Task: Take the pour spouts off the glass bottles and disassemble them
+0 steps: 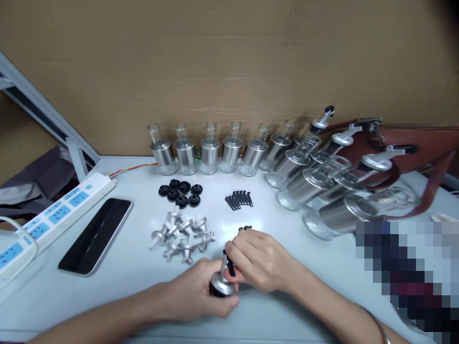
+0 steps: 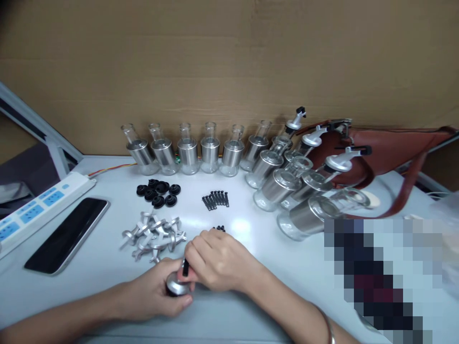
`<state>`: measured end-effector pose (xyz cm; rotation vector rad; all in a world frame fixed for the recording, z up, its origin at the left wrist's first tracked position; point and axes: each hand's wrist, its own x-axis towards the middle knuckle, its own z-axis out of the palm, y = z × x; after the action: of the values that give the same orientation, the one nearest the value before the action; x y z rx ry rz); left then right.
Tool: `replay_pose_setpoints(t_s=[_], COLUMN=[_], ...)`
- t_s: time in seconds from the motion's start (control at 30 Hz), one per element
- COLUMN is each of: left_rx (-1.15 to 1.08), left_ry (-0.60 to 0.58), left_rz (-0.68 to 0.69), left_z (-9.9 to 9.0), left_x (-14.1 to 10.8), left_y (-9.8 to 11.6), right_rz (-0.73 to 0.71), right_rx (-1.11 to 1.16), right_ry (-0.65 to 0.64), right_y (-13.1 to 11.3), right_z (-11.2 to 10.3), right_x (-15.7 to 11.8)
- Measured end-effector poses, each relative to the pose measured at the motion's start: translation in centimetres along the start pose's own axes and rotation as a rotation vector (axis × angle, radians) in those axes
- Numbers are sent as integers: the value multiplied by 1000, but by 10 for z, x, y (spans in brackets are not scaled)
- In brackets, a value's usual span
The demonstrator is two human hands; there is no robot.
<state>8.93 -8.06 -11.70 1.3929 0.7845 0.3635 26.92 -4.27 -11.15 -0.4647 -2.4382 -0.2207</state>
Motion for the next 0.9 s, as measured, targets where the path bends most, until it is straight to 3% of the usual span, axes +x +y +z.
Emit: replay_pose_setpoints(t_s=[0.2,0.47,0.9], left_rx=[-74,-103,-131], left_ry=[-82,-58,-82], left_rz=[3,-87,-67], left_z=[2,8,8], left_x=[-2,-4,-5], left_y=[7,7,10], right_rz=[-59,-60,14], right_rx=[-35,-47,13], right_ry=[10,14,-6], right_y=[-1,-4,-8], right_z=[-1,-2,-1], right_x=[-3,-4,-3])
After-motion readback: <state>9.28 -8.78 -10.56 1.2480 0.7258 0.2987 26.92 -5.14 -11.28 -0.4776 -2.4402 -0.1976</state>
